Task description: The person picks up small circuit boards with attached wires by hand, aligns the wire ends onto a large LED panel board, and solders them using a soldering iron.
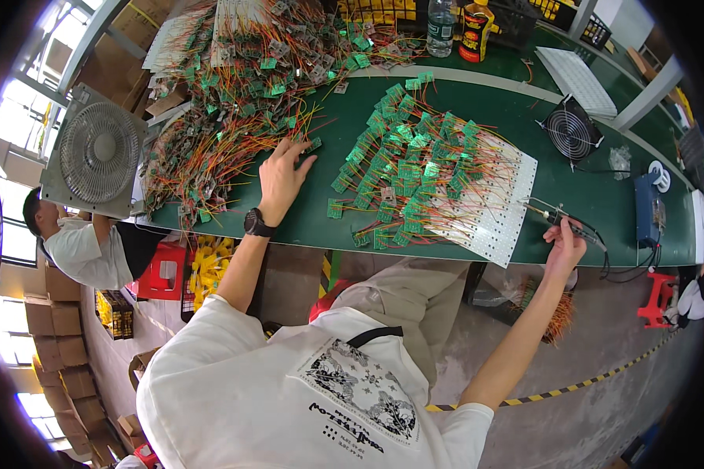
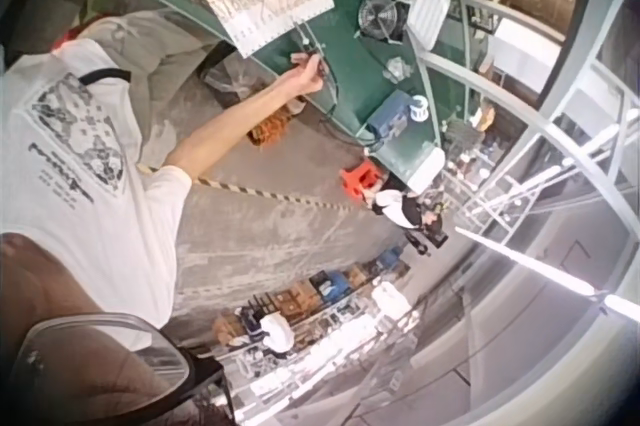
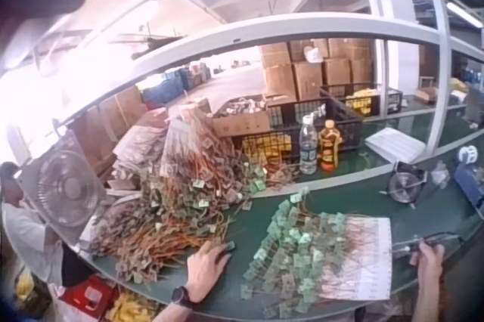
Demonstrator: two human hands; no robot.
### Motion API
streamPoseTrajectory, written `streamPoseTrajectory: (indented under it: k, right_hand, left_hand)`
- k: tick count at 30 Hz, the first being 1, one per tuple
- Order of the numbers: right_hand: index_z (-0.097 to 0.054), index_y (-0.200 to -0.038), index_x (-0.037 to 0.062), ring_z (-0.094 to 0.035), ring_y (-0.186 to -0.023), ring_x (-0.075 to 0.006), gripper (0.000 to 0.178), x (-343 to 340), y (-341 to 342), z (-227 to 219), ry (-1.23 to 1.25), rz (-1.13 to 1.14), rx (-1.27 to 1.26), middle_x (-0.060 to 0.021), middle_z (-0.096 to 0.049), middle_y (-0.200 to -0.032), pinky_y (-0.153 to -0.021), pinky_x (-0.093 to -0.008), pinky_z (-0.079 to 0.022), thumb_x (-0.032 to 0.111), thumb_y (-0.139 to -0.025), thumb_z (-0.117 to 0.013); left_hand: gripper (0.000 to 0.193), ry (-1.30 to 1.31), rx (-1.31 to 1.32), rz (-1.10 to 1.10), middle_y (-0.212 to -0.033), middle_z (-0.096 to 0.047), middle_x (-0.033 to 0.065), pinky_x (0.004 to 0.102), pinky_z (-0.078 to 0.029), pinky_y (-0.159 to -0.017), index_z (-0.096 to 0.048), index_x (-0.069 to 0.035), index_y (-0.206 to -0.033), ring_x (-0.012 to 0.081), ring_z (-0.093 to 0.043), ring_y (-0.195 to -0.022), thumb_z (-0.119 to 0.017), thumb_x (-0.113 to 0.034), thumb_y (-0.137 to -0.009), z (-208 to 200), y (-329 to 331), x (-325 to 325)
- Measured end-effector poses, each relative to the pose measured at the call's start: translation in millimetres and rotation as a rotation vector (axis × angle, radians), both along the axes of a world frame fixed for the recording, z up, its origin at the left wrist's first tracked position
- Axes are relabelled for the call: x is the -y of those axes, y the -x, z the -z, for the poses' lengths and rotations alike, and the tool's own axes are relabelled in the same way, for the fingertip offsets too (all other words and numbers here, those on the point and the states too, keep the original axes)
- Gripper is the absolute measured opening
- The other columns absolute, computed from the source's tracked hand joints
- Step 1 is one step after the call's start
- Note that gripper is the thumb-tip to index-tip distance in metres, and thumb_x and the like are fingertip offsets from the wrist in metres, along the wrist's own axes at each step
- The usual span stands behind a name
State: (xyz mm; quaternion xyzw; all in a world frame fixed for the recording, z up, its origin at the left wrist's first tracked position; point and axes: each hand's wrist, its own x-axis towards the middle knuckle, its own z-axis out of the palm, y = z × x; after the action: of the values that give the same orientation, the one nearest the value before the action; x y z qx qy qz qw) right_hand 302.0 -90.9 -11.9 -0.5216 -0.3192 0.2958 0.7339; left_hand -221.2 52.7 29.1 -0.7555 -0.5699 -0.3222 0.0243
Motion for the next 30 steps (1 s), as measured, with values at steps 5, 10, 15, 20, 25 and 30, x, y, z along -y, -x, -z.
streamPoseTrajectory:
  k: [5,10,15,20,25,30]
  right_hand:
    - [-0.063,-0.102,-0.0044,-0.057,-0.058,-0.0153,0.021,-3,5,-4,0.005,0.008,-0.021,-0.0083,-0.062,-0.071,-0.055,-0.0269,-0.043,0.012,-0.091,-0.065]
    - [-0.064,-0.103,-0.0054,-0.059,-0.057,-0.0165,0.022,-1,0,2,-0.021,-0.003,-0.005,-0.0088,-0.063,-0.071,-0.054,-0.0258,-0.043,0.012,-0.090,-0.065]
    - [-0.064,-0.102,-0.0050,-0.060,-0.056,-0.0168,0.020,-2,-1,2,-0.030,0.005,-0.023,-0.0088,-0.063,-0.071,-0.052,-0.0248,-0.044,0.012,-0.090,-0.066]
    - [-0.064,-0.101,-0.0049,-0.060,-0.056,-0.0169,0.020,-2,-1,0,-0.032,-0.003,-0.021,-0.0087,-0.063,-0.070,-0.052,-0.0246,-0.043,0.011,-0.090,-0.066]
    - [-0.065,-0.101,-0.0045,-0.059,-0.056,-0.0165,0.019,-3,0,1,-0.030,0.001,-0.030,-0.0082,-0.063,-0.071,-0.052,-0.0244,-0.043,0.011,-0.090,-0.066]
    - [-0.065,-0.100,-0.0038,-0.059,-0.056,-0.0158,0.018,-3,2,-1,-0.020,0.005,-0.043,-0.0078,-0.063,-0.071,-0.051,-0.0242,-0.043,0.010,-0.089,-0.066]
  left_hand:
    - [0.008,-0.107,0.041,0.119,-0.083,-0.059,0.0058,0.0362,-0.049,-0.055,-0.068,-0.008,-0.092,0.0270,-0.063,-0.065,-0.068,-0.012,-0.086,-4,11,-8]
    - [0.014,-0.063,0.141,0.246,-0.091,-0.056,0.0051,0.0299,-0.046,-0.051,-0.069,-0.007,-0.095,0.0158,-0.058,-0.061,-0.071,-0.004,-0.082,-16,17,26]
    - [0.013,0.234,0.165,0.286,-0.095,-0.058,0.0041,0.0238,-0.042,-0.051,-0.068,-0.006,-0.095,0.0123,-0.061,-0.073,-0.070,-0.003,-0.082,-10,25,65]
    - [0.020,0.389,0.423,0.093,-0.088,-0.066,0.0045,0.0233,-0.046,-0.059,-0.064,0.001,-0.099,0.0104,-0.061,-0.073,-0.071,-0.010,-0.083,2,25,47]
    - [0.027,0.576,0.302,0.144,-0.089,-0.070,0.0066,0.0256,-0.049,-0.068,-0.066,0.003,-0.104,0.0102,-0.061,-0.074,-0.071,-0.012,-0.083,-2,22,30]
    - [0.022,0.630,0.510,0.310,-0.089,-0.071,0.0069,0.0247,-0.051,-0.073,-0.067,0.004,-0.106,0.0111,-0.065,-0.077,-0.067,-0.010,-0.088,-8,24,32]
